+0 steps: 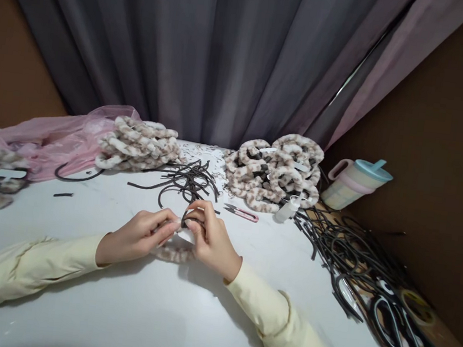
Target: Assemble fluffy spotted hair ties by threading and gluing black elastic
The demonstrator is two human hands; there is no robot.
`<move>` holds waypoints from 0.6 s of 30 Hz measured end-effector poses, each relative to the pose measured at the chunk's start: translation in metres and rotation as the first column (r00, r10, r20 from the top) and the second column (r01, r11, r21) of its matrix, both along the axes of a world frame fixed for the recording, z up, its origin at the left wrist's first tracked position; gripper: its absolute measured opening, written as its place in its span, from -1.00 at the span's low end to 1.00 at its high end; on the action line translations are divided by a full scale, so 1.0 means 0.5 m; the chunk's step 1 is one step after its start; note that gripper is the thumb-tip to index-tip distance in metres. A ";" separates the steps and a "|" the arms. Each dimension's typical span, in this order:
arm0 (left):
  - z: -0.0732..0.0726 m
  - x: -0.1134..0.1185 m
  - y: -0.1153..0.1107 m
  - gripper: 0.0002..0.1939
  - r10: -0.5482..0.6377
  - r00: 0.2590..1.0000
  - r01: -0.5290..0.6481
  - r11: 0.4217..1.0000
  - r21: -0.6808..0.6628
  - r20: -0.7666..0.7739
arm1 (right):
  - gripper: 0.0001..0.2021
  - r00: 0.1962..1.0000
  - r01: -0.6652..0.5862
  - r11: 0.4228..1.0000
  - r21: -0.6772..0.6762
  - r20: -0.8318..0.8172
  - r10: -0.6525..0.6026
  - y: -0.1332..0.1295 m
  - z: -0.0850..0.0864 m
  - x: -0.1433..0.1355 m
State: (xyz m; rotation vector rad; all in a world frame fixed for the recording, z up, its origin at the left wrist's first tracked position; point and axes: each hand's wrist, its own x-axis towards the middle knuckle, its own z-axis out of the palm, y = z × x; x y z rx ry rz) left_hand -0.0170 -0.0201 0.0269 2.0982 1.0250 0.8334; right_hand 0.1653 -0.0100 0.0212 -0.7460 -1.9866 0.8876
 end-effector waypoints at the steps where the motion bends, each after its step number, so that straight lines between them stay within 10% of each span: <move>1: 0.002 0.001 -0.001 -0.79 0.005 1.000 -0.005 1.000 -0.022 0.007 | -0.86 1.000 0.002 1.000 0.018 0.008 -0.002 0.001 -0.001 0.000; 5: 0.016 0.004 -0.002 -0.74 0.053 0.992 -0.029 0.978 -0.207 0.115 | -0.81 0.993 0.047 0.967 0.252 0.097 -0.074 0.007 0.000 0.005; 10: 0.033 0.007 0.003 -0.71 0.132 0.936 0.067 0.843 -0.533 0.327 | -0.78 0.947 0.089 0.706 0.703 0.160 -0.279 -0.001 0.006 0.006; 14: 0.035 0.008 0.009 -0.70 0.241 0.860 0.177 0.686 -0.705 0.450 | -0.89 0.918 0.086 0.583 0.808 0.162 -0.361 -0.009 0.001 -0.005; 18: 0.035 0.006 0.018 -0.68 0.321 0.813 0.232 0.585 -0.777 0.485 | -0.90 0.921 -0.018 0.581 0.813 0.239 -0.307 0.002 -0.003 0.001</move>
